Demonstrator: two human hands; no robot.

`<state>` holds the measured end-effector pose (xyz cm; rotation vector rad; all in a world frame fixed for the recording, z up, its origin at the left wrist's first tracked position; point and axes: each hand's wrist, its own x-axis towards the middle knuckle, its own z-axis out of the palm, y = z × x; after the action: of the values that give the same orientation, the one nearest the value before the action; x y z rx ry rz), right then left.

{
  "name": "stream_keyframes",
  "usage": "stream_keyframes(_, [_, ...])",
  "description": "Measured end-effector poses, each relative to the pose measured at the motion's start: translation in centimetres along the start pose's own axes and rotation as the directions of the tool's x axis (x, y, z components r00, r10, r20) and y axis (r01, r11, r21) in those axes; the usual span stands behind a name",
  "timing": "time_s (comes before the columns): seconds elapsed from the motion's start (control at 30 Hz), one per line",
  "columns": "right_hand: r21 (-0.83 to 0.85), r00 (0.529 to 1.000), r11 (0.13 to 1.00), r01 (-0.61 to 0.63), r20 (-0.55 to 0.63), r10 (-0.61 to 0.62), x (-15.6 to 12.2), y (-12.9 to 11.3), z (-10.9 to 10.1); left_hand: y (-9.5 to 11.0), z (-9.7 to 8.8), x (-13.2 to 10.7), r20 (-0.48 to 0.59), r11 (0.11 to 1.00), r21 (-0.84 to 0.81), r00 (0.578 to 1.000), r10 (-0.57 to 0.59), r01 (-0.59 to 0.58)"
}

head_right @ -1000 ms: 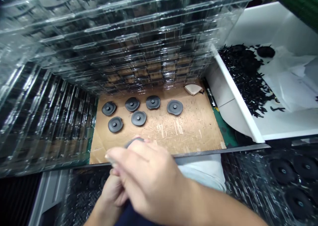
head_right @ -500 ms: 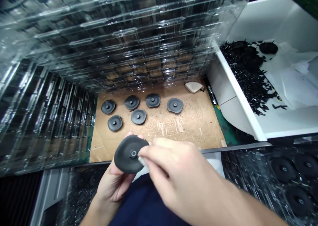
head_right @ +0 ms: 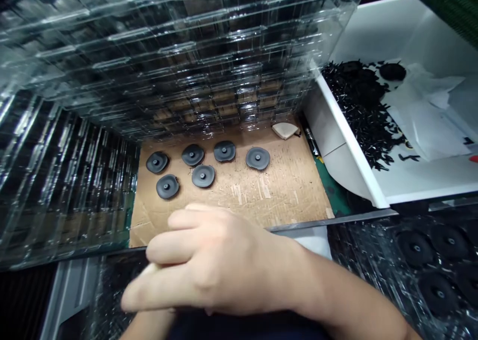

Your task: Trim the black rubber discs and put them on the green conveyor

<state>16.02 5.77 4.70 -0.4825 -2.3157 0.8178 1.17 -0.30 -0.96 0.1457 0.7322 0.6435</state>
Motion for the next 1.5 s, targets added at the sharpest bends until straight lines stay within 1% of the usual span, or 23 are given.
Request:
stream_keyframes(0.03, [0.058, 1.0, 0.998, 0.015, 0.012, -0.015, -0.1, 0.4, 0.0, -0.1, -0.2, 0.1, 0.015, 1.0, 0.002, 1.0, -0.011, 0.011])
stream_keyframes(0.1, [0.028, 0.991, 0.992, -0.126, -0.033, 0.127, -0.6, 2.0, 0.2, -0.1, -0.3, 0.2, 0.132, 0.993, -0.083, 0.988, -0.078, 0.09])
stream_keyframes(0.17, [-0.052, 0.929, 0.931, -0.36, -0.11, 0.353, -1.8, 4.1, 0.8, 0.1, -0.3, 0.2, 0.263, 0.968, -0.202, 0.96, -0.09, 0.146])
stream_keyframes(0.23, [-0.04, 0.862, 0.866, -0.499, -0.123, 0.492, -3.4, 6.2, 2.1, 0.3, -0.3, 0.1, 0.362, 0.938, -0.302, 0.93, -0.054, 0.172])
stream_keyframes(0.3, [-0.005, 0.833, 0.84, -0.542, -0.132, 0.537, -5.3, 7.7, 4.2, 0.4, -0.4, -0.1, 0.384, 0.932, -0.325, 0.923, -0.024, 0.16])
stream_keyframes(0.37, [-0.019, 0.804, 0.823, -0.568, -0.224, 0.551, -6.9, 8.4, 6.3, 0.6, -0.6, -0.4, 0.362, 0.943, -0.307, 0.932, -0.009, 0.128])
stream_keyframes(0.43, [-0.015, 0.765, 0.807, -0.59, -0.331, 0.553, -7.9, 8.3, 7.8, 0.7, -0.7, -0.7, 0.34, 0.959, -0.269, 0.941, 0.01, 0.087])
stream_keyframes(0.53, [0.02, 0.718, 0.804, -0.594, -0.436, 0.542, -8.2, 6.9, 8.3, 0.6, -0.9, -1.0, 0.332, 0.98, -0.199, 0.94, 0.082, -0.015])
stream_keyframes(0.63, [0.04, 0.723, 0.817, -0.576, -0.442, 0.531, -8.0, 5.5, 7.8, 0.2, -1.1, -1.3, 0.236, 0.946, 0.031, 0.922, 0.307, -0.323])
stream_keyframes(0.67, [0.039, 0.73, 0.821, -0.57, -0.434, 0.528, -8.0, 5.1, 7.6, 0.0, -1.1, -1.4, 0.192, 0.873, 0.19, 0.889, 0.415, -0.449])
stream_keyframes(0.73, [0.028, 0.733, 0.819, -0.572, -0.432, 0.526, -8.2, 4.6, 7.6, -0.3, -1.3, -1.4, 0.179, 0.597, 0.539, 0.773, 0.608, -0.594])
stream_keyframes(0.8, [0.009, 0.718, 0.808, -0.589, -0.453, 0.528, -8.6, 4.1, 7.5, -0.5, -1.4, -1.4, 0.265, 0.283, 0.75, 0.663, 0.7, -0.598])
stream_keyframes(0.83, [-0.002, 0.711, 0.803, -0.597, -0.465, 0.527, -8.8, 3.8, 7.5, -0.5, -1.4, -1.4, 0.318, 0.168, 0.791, 0.629, 0.709, -0.588])
stream_keyframes(0.87, [-0.011, 0.709, 0.801, -0.599, -0.473, 0.523, -9.1, 3.4, 7.4, -0.6, -1.4, -1.4, 0.357, 0.093, 0.809, 0.611, 0.706, -0.58])
stream_keyframes(0.93, [-0.031, 0.729, 0.815, -0.579, -0.468, 0.5, -9.5, 2.5, 6.9, -0.7, -1.4, -1.5, 0.397, 0.026, 0.818, 0.597, 0.698, -0.575])
stream_keyframes(1.07, [-0.096, 0.862, 0.897, -0.432, -0.336, 0.379, -9.5, 0.7, 5.5, -0.8, -1.4, -2.2, 0.396, 0.014, 0.822, 0.59, 0.704, -0.569])
stream_keyframes(1.13, [-0.135, 0.927, 0.938, -0.319, -0.252, 0.279, -8.9, -0.1, 5.1, -0.8, -1.5, -2.6, 0.349, 0.067, 0.835, 0.62, 0.703, -0.546])
stream_keyframes(1.17, [-0.129, 0.937, 0.949, -0.288, -0.242, 0.252, -8.6, -0.5, 5.1, -0.8, -1.5, -2.9, 0.292, 0.14, 0.842, 0.659, 0.693, -0.521])
stream_keyframes(1.23, [-0.069, 0.916, 0.95, -0.306, -0.292, 0.274, -7.6, -1.2, 5.5, -0.8, -1.6, -3.5, 0.135, 0.328, 0.836, 0.744, 0.654, -0.44])
stream_keyframes(1.3, [-0.007, 0.883, 0.939, -0.345, -0.342, 0.322, -6.6, -1.7, 6.5, -0.8, -1.7, -4.2, -0.006, 0.452, 0.813, 0.771, 0.636, -0.366])
stream_keyframes(1.33, [0.002, 0.879, 0.936, -0.351, -0.346, 0.33, -6.2, -1.7, 7.0, -0.6, -1.9, -4.7, -0.046, 0.468, 0.811, 0.758, 0.65, -0.352])
stream_keyframes(1.4, [-0.023, 0.898, 0.943, -0.331, -0.314, 0.308, -5.6, -1.1, 8.1, -0.1, -2.3, -5.9, -0.076, 0.426, 0.837, 0.7, 0.71, -0.342])
stream_keyframes(1.5, [-0.053, 0.908, 0.931, -0.36, -0.249, 0.337, -5.7, 1.2, 9.0, 1.9, -2.7, -8.0, -0.127, 0.361, 0.895, 0.627, 0.768, -0.261])
